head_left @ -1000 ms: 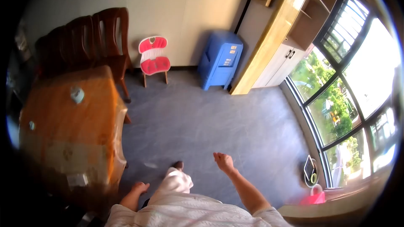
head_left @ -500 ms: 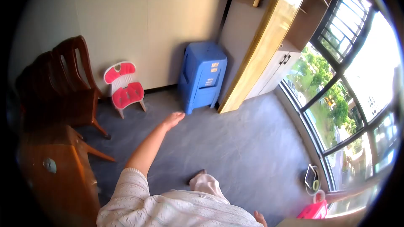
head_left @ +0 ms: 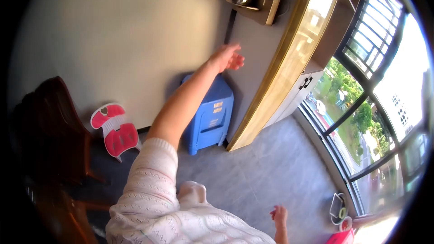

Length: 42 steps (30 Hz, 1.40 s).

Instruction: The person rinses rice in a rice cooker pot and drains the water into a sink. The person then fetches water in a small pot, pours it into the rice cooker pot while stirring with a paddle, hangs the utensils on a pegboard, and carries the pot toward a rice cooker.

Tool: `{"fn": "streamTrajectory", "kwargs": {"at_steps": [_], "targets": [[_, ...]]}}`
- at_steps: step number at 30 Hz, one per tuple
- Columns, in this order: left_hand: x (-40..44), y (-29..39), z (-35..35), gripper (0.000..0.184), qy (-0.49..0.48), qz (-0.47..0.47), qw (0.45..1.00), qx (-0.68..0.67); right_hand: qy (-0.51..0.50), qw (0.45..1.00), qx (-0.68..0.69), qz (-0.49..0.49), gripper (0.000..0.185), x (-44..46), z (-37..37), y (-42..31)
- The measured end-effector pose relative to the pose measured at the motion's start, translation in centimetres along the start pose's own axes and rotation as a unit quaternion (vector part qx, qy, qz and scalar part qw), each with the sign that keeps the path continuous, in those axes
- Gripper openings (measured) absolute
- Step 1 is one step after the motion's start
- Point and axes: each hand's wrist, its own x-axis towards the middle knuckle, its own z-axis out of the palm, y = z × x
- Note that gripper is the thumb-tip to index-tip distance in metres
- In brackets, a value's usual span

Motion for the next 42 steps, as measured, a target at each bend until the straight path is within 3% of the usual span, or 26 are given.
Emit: {"fn": "streamTrajectory", "kwargs": {"at_steps": [1,3,4,7,10,19,28,37,42], "targets": [[2.9,1.9,0.4,0.044,-0.013,0.017,1.0,-0.018,0.027,0.998,-0.034,0.035,0.033,-0.3,0.4,-1.6],[8.6,4.6,0.9,0.042,-0.032,0.055,0.996,-0.059,0.209,0.969,-0.071,-0.113,0.031,2.5,4.7,9.3],[10.9,5.9,1.4,0.041,-0.03,0.066,0.994,-0.076,0.23,0.966,-0.089,-0.071,0.031,1.3,5.1,9.8],[16.6,9.5,2.8,0.038,-0.016,0.089,0.989,-0.12,0.204,0.969,-0.113,0.087,0.03,-1.1,7.0,5.7],[20.8,11.1,4.2,0.037,0.009,0.096,0.981,-0.166,0.194,0.968,-0.115,0.113,0.03,-0.4,8.1,1.7],[26.6,13.2,6.1,0.041,-0.012,0.108,0.948,-0.3,0.186,0.965,-0.116,0.145,0.029,1.5,9.3,-2.8],[28.0,14.8,7.7,0.029,0.069,0.11,0.959,-0.252,0.181,0.964,-0.119,0.156,0.028,2.0,9.6,-3.5],[26.4,15.6,7.2,0.014,0.021,0.084,0.969,-0.231,0.173,0.966,-0.115,0.154,0.027,2.3,9.9,-3.9],[25.3,16.2,6.3,0.015,0.0,0.059,0.967,-0.249,0.171,0.966,-0.115,0.156,0.026,2.2,10.2,-3.8]]}}
